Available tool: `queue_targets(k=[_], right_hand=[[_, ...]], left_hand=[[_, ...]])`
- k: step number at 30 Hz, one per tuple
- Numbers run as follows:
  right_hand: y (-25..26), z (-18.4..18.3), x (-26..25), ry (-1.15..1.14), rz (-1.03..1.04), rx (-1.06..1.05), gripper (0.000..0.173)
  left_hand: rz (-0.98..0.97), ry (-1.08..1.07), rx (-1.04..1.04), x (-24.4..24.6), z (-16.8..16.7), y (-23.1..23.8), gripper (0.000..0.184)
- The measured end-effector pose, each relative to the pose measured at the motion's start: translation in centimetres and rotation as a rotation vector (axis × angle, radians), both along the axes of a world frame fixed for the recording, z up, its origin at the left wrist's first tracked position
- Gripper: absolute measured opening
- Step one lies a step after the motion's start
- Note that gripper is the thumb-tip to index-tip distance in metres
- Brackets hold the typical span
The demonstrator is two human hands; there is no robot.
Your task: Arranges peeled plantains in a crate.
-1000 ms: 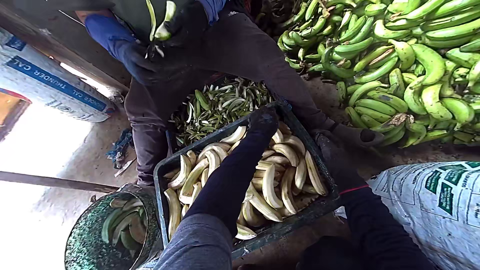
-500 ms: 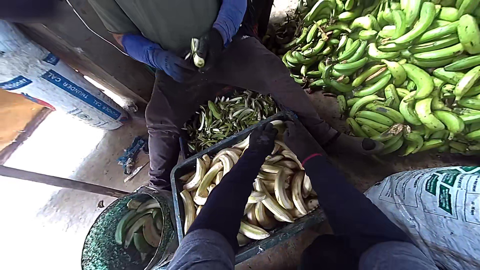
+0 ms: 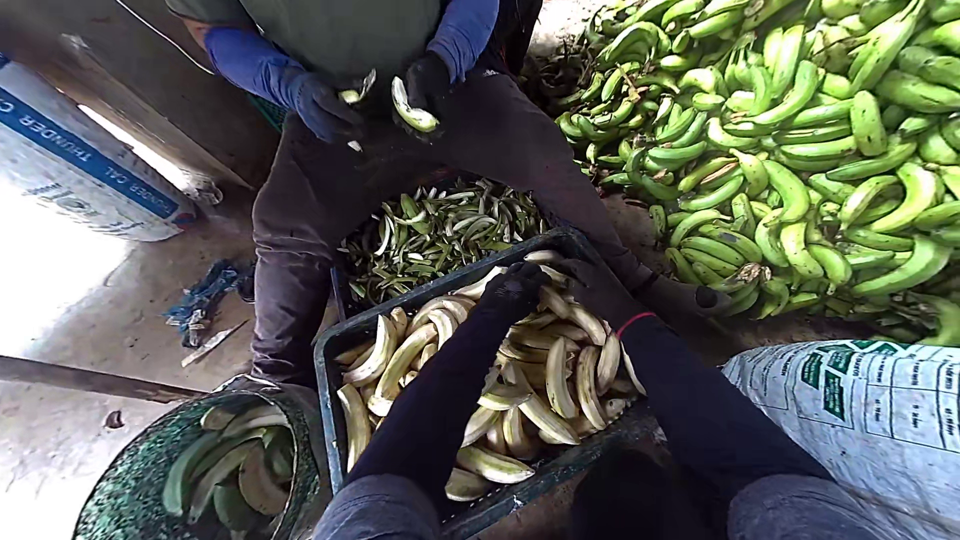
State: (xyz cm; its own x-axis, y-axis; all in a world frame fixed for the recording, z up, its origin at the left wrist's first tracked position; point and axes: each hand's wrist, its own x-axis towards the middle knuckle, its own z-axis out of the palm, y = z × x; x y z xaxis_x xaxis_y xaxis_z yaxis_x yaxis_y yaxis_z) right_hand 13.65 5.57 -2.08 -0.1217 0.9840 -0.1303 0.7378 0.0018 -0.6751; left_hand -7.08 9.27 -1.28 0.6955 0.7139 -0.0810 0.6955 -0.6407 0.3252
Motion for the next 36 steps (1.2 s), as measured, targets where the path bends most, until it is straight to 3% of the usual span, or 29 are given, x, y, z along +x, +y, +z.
queue_targets(k=[3,6,9,11,13,17,20,24,30,33,36], right_hand=[[-1.6,0.0,-0.4,-0.087,0.031,0.082,0.043],[-2.2,-0.3,-2.6,-0.296,0.011,0.032,0.054],[-2.6,0.1,-4.1,-0.433,0.010,-0.047,0.055],[-3.2,0.7,-4.0,-0.416,0.028,-0.069,0.051],[-3.1,1.1,-3.6,-0.380,0.051,-0.051,0.049],[-1.4,1.1,-2.4,-0.252,0.039,0.006,0.046],[-0.1,1.6,-2.8,-0.417,0.049,-0.102,0.060],[0.6,1.5,-2.1,-0.398,0.123,-0.122,0.061],[-7.3,3.1,4.2,-0.124,0.329,0.194,0.052],[-11.4,2.6,5.6,-0.081,0.346,0.335,0.047],[-12.1,1.6,5.6,-0.076,0.347,0.499,0.044]], left_hand=[[0.108,-0.123,-0.007,-0.7,0.8,-0.5,0.041],[0.368,-0.131,-0.070,0.3,2.7,-0.5,0.044],[0.437,0.091,-0.101,2.6,4.5,-0.1,0.045],[0.400,0.296,-0.127,4.8,5.8,-0.4,0.051],[0.389,0.354,-0.078,5.5,5.0,0.1,0.054],[0.401,0.162,-0.081,3.5,2.4,1.2,0.050],[0.472,-0.042,-0.153,2.2,2.1,1.2,0.050],[0.529,-0.067,-0.187,2.1,2.6,1.1,0.050],[0.402,0.087,-0.149,3.0,2.5,0.3,0.059],[0.365,0.249,-0.094,4.8,2.4,-0.2,0.044],[0.394,0.248,-0.124,5.6,2.8,1.1,0.033]])
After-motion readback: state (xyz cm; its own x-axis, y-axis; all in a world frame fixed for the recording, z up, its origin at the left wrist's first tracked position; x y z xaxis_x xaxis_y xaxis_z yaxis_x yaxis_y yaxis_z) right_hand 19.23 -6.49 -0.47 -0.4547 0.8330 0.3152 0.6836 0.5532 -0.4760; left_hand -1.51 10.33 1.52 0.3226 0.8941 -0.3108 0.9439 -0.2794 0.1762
